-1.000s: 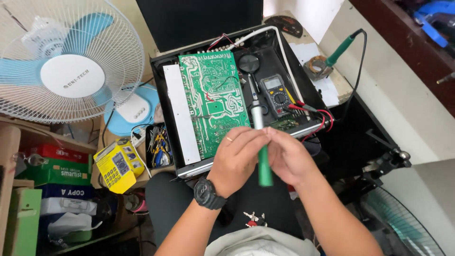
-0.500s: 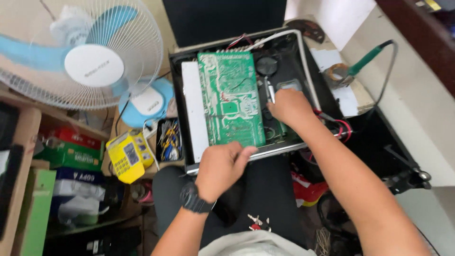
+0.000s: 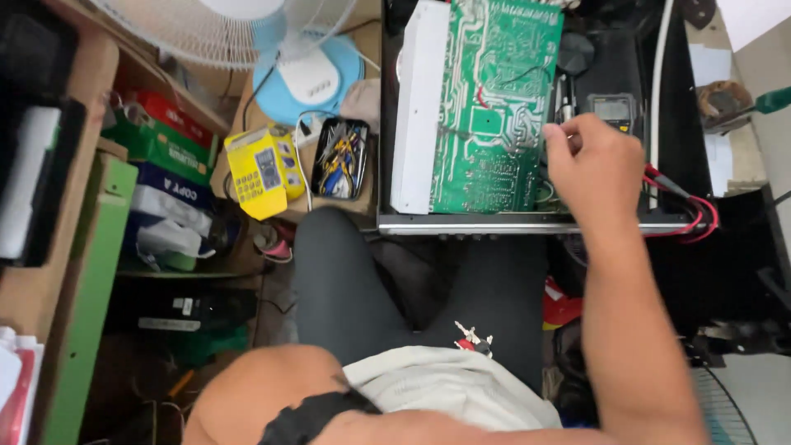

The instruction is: The person uses a soldering iron and a desoldering pump to work on a green circuit board. They heat solder joints and use the pump to remove molten solder, then flip the board over to inspect the other side.

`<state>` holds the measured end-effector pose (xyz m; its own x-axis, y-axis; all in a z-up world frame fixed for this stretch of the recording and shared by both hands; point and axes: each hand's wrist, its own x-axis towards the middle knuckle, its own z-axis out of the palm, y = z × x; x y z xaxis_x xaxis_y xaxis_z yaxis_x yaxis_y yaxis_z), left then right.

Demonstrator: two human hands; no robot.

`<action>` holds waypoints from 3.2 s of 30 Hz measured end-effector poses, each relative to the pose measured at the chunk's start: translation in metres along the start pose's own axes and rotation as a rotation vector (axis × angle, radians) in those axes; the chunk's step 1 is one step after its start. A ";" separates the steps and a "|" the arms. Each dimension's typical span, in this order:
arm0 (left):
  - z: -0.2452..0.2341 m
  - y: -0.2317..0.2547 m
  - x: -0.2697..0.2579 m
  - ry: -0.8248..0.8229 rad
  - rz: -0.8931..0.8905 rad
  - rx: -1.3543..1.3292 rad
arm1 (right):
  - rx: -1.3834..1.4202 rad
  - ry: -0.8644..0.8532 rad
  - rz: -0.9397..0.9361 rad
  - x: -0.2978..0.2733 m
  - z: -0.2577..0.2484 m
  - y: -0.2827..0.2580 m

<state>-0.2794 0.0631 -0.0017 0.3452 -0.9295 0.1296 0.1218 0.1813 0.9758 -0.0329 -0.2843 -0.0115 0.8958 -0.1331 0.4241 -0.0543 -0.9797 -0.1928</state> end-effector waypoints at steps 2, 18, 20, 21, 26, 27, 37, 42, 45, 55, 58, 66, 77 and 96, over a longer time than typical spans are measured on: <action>0.010 -0.020 -0.018 0.117 0.037 0.146 | 0.181 0.181 -0.055 -0.011 0.006 -0.014; -0.234 0.105 0.081 0.819 0.307 1.255 | 0.679 0.165 0.104 -0.015 0.009 -0.041; -0.254 0.083 0.087 0.951 0.180 1.200 | 0.698 0.146 0.173 -0.016 0.008 -0.044; -0.257 0.080 0.092 0.950 0.180 1.200 | 0.698 0.147 0.174 -0.015 0.006 -0.045; -0.259 0.073 0.115 0.965 0.058 1.151 | 0.662 0.133 0.259 -0.012 -0.009 -0.053; -0.258 0.072 0.118 0.962 0.058 1.152 | 0.662 0.135 0.262 -0.008 -0.013 -0.056; -0.249 0.081 0.150 0.935 -0.229 0.840 | 0.683 -0.187 0.396 0.003 -0.023 -0.059; -0.249 0.079 0.157 0.948 -0.246 0.824 | 0.676 -0.197 0.377 0.001 -0.020 -0.054; -0.250 0.081 0.158 0.948 -0.256 0.822 | 0.664 -0.202 0.356 0.004 -0.023 -0.056; -0.252 0.076 0.164 0.950 -0.265 0.903 | 0.622 -0.249 0.334 0.003 -0.025 -0.056; -0.251 0.077 0.165 0.947 -0.269 0.913 | 0.607 -0.253 0.318 0.004 -0.026 -0.057; -0.258 0.053 0.153 0.946 -0.316 0.974 | 0.464 -0.299 0.225 -0.010 -0.004 -0.047; -0.256 0.059 0.158 0.959 -0.321 0.987 | 0.477 -0.327 0.207 -0.009 -0.007 -0.048; -0.265 0.083 0.158 0.894 -0.345 0.655 | 0.503 -0.339 0.361 -0.002 -0.016 -0.051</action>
<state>0.0321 0.0163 0.0536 0.9536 -0.2913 -0.0767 -0.0768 -0.4815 0.8731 -0.0389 -0.2365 0.0112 0.9527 -0.3028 -0.0265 -0.2366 -0.6839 -0.6901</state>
